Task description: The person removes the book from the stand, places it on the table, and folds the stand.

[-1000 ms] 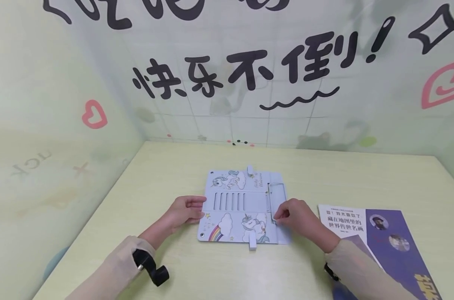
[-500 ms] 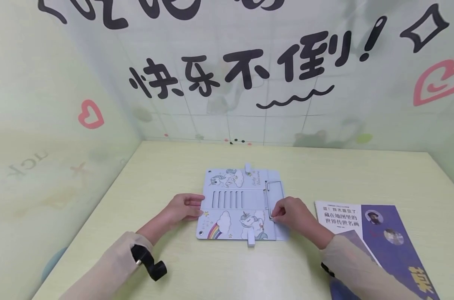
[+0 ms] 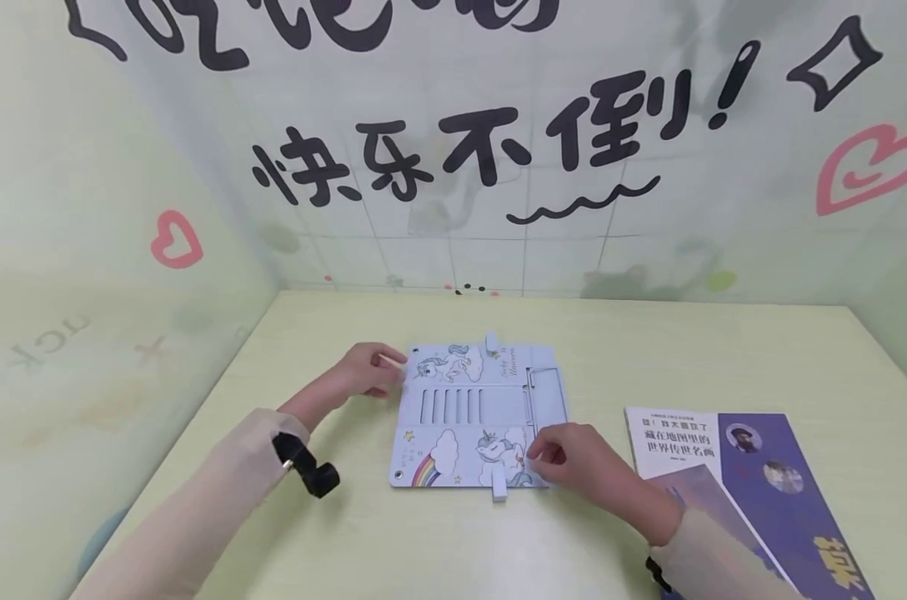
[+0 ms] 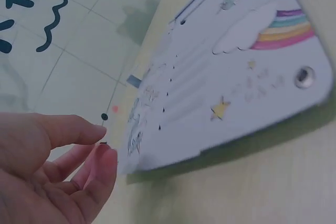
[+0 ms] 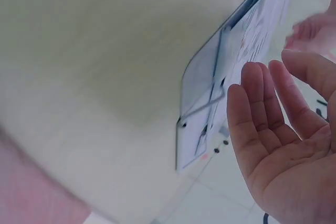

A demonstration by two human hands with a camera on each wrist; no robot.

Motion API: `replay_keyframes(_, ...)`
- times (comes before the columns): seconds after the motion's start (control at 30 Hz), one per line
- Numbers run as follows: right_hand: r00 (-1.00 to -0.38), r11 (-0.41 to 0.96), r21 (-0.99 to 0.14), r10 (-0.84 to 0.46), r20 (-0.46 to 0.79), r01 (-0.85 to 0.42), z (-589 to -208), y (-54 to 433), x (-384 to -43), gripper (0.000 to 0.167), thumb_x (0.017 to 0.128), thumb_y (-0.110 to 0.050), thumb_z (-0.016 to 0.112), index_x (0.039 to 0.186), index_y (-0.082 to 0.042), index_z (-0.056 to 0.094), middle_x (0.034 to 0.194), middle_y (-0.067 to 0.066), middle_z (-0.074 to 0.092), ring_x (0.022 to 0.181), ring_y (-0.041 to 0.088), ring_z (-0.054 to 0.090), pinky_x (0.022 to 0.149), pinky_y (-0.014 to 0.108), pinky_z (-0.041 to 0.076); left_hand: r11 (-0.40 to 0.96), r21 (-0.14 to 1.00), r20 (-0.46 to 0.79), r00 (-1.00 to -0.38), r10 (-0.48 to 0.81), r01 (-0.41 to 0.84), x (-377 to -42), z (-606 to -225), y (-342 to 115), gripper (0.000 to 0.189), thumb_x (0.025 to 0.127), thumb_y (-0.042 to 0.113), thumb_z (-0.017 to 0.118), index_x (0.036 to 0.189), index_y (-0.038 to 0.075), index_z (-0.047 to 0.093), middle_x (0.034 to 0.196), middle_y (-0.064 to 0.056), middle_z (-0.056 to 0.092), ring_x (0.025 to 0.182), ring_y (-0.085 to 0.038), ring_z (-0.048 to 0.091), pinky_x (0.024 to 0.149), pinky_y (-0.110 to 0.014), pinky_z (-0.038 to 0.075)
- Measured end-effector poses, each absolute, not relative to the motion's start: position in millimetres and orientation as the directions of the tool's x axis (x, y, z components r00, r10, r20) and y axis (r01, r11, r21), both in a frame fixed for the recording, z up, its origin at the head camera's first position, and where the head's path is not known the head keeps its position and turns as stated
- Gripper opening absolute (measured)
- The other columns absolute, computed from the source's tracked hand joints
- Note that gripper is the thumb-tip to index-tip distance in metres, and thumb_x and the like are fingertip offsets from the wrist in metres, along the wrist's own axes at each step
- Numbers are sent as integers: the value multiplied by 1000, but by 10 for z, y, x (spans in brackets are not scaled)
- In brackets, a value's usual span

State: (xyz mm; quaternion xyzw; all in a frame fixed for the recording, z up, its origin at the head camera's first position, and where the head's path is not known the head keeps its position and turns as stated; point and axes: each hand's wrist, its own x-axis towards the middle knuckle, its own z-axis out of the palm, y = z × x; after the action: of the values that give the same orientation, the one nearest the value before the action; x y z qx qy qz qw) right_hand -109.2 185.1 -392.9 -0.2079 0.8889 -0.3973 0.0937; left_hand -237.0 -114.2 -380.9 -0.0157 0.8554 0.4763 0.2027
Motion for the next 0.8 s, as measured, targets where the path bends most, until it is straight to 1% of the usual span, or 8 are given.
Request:
replay_keyframes(0.13, -878, 535, -793, -478, 2, -293, -3936, 1753, -978, 3, 80, -7, 68, 83, -7, 66, 71, -8, 57, 64, 3, 50, 56, 20, 47, 505, 841, -315, -935, 162, -196, -2480, -3791, -839, 32, 81, 3, 65, 113, 2, 60, 91, -12, 58, 79, -23, 61, 62, -27, 54)
replay_keyframes(0.23, -867, 499, -815, -498, 9, -295, -3961, 1683, -917, 3, 79, -8, 69, 80, -9, 66, 71, -9, 57, 64, 2, 52, 56, 20, 48, 481, 860, -296, -935, 194, -172, -2523, -3812, -606, 29, 83, 3, 63, 111, 1, 60, 91, -12, 58, 78, -22, 61, 61, -26, 54)
replay_keyframes(0.3, -861, 490, -820, -509, 7, -297, -3980, 1654, -894, 4, 79, -8, 69, 78, -10, 65, 70, -10, 57, 64, 1, 51, 56, 20, 48, 461, 874, -282, -933, 222, -154, -2549, -3824, -470, 28, 84, 3, 61, 112, 1, 60, 91, -12, 59, 78, -22, 61, 61, -26, 54)
replay_keyframes(0.4, -858, 498, -820, -513, -14, -284, -4016, 1626, -884, 6, 79, -9, 69, 76, -11, 64, 68, -11, 56, 62, 0, 50, 55, 20, 48, 475, 870, -271, -933, 237, -132, -2594, -3855, -292, 28, 86, 7, 61, 114, 3, 59, 93, -11, 59, 77, -20, 60, 62, -25, 54)
replay_keyframes(0.47, -859, 510, -815, -512, -30, -275, -4042, 1617, -886, 8, 79, -9, 70, 74, -11, 64, 66, -12, 55, 61, 0, 49, 54, 20, 47, 508, 853, -269, -935, 232, -119, -2623, -3878, -195, 30, 87, 11, 61, 117, 5, 59, 96, -9, 59, 73, -19, 60, 60, -24, 52)
replay_keyframes(0.57, -858, 523, -808, -511, -41, -273, -4072, 1606, -898, 10, 78, -10, 70, 72, -12, 63, 65, -12, 54, 60, -1, 48, 53, 20, 46, 550, 828, -271, -936, 225, -108, -2661, -3911, -84, 35, 88, 15, 60, 122, 7, 56, 101, -9, 59, 64, -15, 58, 56, -22, 48)
replay_keyframes(0.7, -859, 537, -791, -512, -29, -294, -4095, 1593, -921, 15, 78, -12, 70, 67, -13, 60, 62, -13, 52, 59, -1, 46, 52, 19, 44, 553, 825, -280, -934, 220, -117, -2703, -3953, 13, 38, 89, 12, 59, 126, 7, 53, 106, -11, 59, 54, -12, 52, 49, -19, 43)
replay_keyframes(0.8, -859, 542, -787, -511, -29, -295, -4100, 1593, -939, 17, 79, -14, 70, 65, -14, 59, 60, -13, 50, 57, -1, 44, 50, 18, 43, 552, 822, -296, -933, 205, -140, -2736, -3990, 66, 38, 88, 10, 58, 126, 8, 53, 107, -12, 58, 48, -10, 47, 45, -18, 41)
